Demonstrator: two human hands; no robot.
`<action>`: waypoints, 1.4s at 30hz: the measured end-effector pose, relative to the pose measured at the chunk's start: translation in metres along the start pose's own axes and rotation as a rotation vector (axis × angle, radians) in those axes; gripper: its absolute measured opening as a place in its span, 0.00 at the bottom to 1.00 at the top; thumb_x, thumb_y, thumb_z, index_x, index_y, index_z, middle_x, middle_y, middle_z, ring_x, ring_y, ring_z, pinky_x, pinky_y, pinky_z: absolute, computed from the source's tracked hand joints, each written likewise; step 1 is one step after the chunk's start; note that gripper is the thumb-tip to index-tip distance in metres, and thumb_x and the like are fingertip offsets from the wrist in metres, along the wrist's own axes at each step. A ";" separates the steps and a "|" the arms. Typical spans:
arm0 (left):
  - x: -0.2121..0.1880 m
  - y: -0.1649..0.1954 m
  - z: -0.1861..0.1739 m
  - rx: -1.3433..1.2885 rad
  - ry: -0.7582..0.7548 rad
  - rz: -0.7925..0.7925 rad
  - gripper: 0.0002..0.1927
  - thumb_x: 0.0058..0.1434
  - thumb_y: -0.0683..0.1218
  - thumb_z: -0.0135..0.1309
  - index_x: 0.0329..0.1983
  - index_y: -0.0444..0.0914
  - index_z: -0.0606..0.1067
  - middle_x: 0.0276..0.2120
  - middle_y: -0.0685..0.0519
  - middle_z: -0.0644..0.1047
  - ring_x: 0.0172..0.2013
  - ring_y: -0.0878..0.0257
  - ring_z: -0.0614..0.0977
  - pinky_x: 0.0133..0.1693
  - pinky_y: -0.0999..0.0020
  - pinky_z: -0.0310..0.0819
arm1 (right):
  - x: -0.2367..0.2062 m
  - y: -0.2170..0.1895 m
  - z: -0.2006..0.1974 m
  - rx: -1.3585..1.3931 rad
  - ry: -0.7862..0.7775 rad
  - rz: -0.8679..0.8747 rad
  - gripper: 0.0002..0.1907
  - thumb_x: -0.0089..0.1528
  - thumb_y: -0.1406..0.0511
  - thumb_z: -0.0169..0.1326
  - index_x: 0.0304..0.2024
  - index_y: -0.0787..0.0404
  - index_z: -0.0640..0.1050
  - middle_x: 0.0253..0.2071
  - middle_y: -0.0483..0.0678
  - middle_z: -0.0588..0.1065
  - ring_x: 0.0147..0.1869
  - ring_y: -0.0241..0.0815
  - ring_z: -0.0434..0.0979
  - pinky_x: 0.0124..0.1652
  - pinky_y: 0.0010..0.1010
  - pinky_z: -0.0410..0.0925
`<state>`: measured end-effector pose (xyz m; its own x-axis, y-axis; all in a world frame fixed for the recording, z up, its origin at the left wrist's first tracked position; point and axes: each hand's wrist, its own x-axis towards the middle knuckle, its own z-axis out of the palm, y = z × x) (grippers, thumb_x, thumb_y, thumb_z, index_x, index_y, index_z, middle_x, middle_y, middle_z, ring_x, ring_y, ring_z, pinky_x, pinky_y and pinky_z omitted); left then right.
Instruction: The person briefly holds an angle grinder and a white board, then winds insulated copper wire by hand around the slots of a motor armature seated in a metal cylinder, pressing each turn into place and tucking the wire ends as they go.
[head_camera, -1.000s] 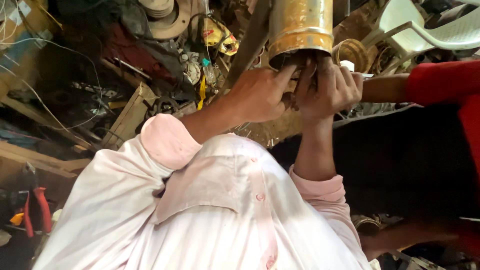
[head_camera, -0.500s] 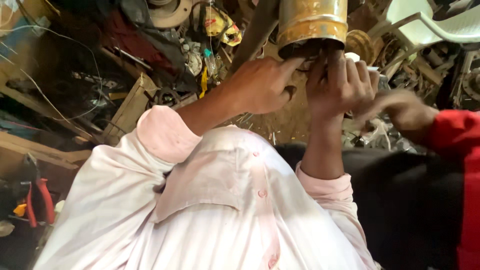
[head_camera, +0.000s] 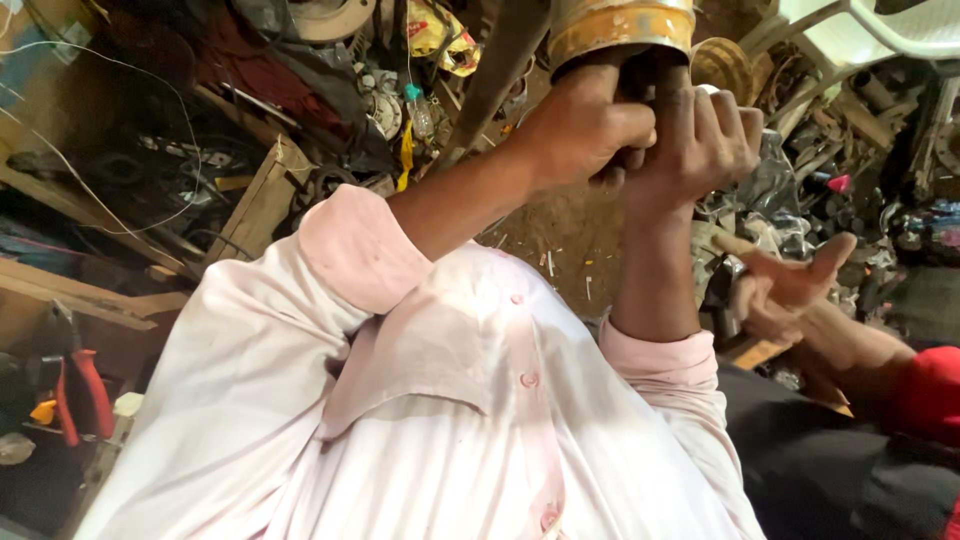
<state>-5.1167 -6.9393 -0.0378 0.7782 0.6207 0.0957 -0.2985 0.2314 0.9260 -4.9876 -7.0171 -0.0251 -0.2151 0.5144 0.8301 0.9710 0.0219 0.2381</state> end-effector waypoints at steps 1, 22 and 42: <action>0.000 0.002 -0.001 -0.018 0.004 0.006 0.17 0.53 0.43 0.54 0.38 0.23 0.70 0.20 0.45 0.78 0.15 0.60 0.78 0.17 0.62 0.72 | 0.000 0.001 0.002 0.008 0.009 -0.002 0.23 0.69 0.53 0.47 0.48 0.64 0.82 0.27 0.46 0.70 0.34 0.45 0.75 0.36 0.40 0.60; 0.042 -0.042 -0.003 0.658 0.292 0.331 0.20 0.59 0.53 0.52 0.29 0.29 0.78 0.27 0.34 0.80 0.32 0.43 0.84 0.37 0.52 0.78 | 0.008 0.013 -0.001 -0.060 -0.052 -0.097 0.10 0.66 0.65 0.56 0.46 0.63 0.81 0.30 0.46 0.73 0.34 0.46 0.75 0.36 0.39 0.59; 0.021 -0.037 0.000 0.625 0.230 0.467 0.15 0.57 0.49 0.52 0.32 0.29 0.76 0.28 0.35 0.79 0.32 0.41 0.83 0.36 0.50 0.77 | 0.000 0.013 -0.007 0.068 -0.046 -0.155 0.12 0.68 0.67 0.54 0.50 0.70 0.79 0.32 0.50 0.75 0.33 0.49 0.75 0.36 0.41 0.60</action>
<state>-5.0889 -6.9347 -0.0702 0.4964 0.7037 0.5082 -0.1481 -0.5082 0.8484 -4.9757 -7.0223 -0.0183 -0.3591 0.5392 0.7618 0.9318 0.1611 0.3252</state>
